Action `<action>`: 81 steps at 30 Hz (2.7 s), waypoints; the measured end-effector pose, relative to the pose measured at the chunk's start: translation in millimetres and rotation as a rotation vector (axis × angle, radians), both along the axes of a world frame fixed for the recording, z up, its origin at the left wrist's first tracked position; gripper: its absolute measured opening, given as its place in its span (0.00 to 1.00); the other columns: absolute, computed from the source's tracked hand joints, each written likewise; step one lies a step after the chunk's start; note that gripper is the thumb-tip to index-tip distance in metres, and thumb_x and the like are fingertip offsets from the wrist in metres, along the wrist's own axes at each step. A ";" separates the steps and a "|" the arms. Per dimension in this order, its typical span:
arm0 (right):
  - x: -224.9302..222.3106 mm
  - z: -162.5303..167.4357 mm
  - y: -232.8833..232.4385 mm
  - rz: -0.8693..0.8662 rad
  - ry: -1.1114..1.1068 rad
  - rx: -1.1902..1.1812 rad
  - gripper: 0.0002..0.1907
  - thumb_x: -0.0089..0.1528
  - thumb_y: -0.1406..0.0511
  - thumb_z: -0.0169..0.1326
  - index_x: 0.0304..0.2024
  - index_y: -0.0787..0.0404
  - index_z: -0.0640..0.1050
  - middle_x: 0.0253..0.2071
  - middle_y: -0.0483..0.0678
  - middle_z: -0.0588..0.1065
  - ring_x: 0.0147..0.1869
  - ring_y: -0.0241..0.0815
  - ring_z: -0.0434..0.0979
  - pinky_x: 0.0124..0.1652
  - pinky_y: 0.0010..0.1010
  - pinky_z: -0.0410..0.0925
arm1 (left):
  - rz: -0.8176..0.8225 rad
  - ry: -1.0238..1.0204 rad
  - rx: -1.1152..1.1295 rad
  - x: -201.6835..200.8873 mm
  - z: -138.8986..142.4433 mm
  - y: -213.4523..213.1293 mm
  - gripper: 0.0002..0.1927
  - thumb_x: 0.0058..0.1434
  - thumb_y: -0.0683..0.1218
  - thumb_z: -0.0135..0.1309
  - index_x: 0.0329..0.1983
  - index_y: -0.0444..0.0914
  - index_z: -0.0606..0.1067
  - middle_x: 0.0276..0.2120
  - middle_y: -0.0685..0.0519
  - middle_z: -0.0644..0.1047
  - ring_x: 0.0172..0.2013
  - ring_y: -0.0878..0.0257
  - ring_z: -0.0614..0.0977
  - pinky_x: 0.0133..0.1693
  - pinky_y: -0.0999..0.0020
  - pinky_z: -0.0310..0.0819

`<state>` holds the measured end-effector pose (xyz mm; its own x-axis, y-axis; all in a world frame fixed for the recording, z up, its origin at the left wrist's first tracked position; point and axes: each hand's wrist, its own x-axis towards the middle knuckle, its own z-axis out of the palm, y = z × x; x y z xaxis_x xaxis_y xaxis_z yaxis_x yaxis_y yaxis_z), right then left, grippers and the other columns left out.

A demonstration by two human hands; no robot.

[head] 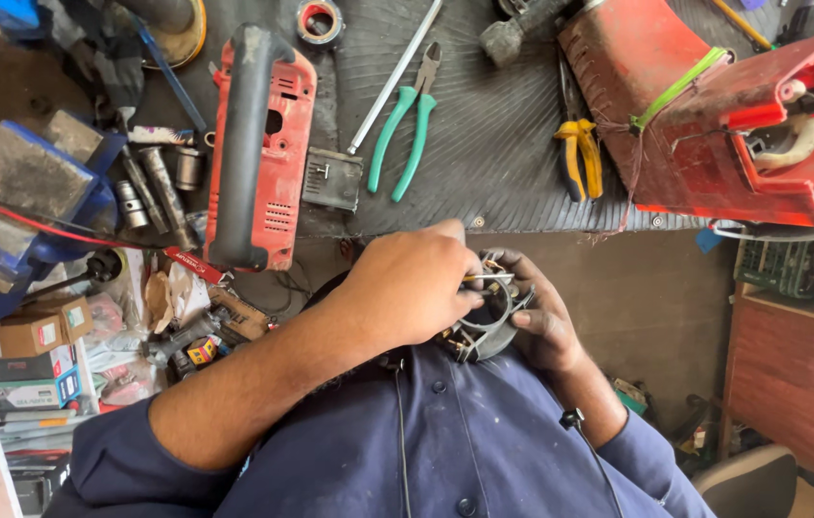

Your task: The person handles a red electrical cable, stretching and positioning it, then works on a disassembled power tool motor, fitting a small component into the motor housing and pressing parts together by hand while seated at the workbench.

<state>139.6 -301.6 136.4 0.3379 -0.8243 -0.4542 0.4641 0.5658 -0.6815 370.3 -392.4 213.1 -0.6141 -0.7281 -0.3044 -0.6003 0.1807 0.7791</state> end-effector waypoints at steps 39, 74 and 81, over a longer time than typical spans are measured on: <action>-25.6 12.8 -2.0 0.198 0.589 -0.334 0.47 0.52 0.52 0.64 0.67 0.70 0.65 0.62 0.53 0.70 0.63 0.43 0.70 0.62 0.36 0.64 | 0.154 0.060 -0.154 -9.5 17.1 15.2 0.09 0.51 0.50 0.62 0.27 0.40 0.82 0.32 0.46 0.81 0.34 0.47 0.83 0.37 0.51 0.77; 12.1 -3.1 40.5 0.078 0.399 -0.362 0.49 0.55 0.50 0.69 0.69 0.69 0.64 0.66 0.53 0.68 0.72 0.46 0.67 0.70 0.38 0.60 | -0.122 0.231 -0.306 38.6 -3.8 34.3 0.13 0.51 0.51 0.67 0.36 0.42 0.80 0.35 0.53 0.78 0.37 0.52 0.83 0.37 0.54 0.75; 7.5 6.1 39.7 0.138 0.409 -0.406 0.49 0.56 0.49 0.67 0.69 0.70 0.64 0.66 0.55 0.69 0.73 0.48 0.67 0.71 0.40 0.59 | -0.093 0.470 -0.579 47.5 -9.4 29.0 0.28 0.49 0.55 0.68 0.52 0.41 0.78 0.51 0.53 0.80 0.43 0.57 0.85 0.39 0.63 0.79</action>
<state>147.1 -261.9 142.5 0.3187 -0.9202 -0.2273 0.0590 0.2587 -0.9642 417.7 -363.4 203.8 -0.6519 -0.6307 0.4209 -0.1901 0.6733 0.7145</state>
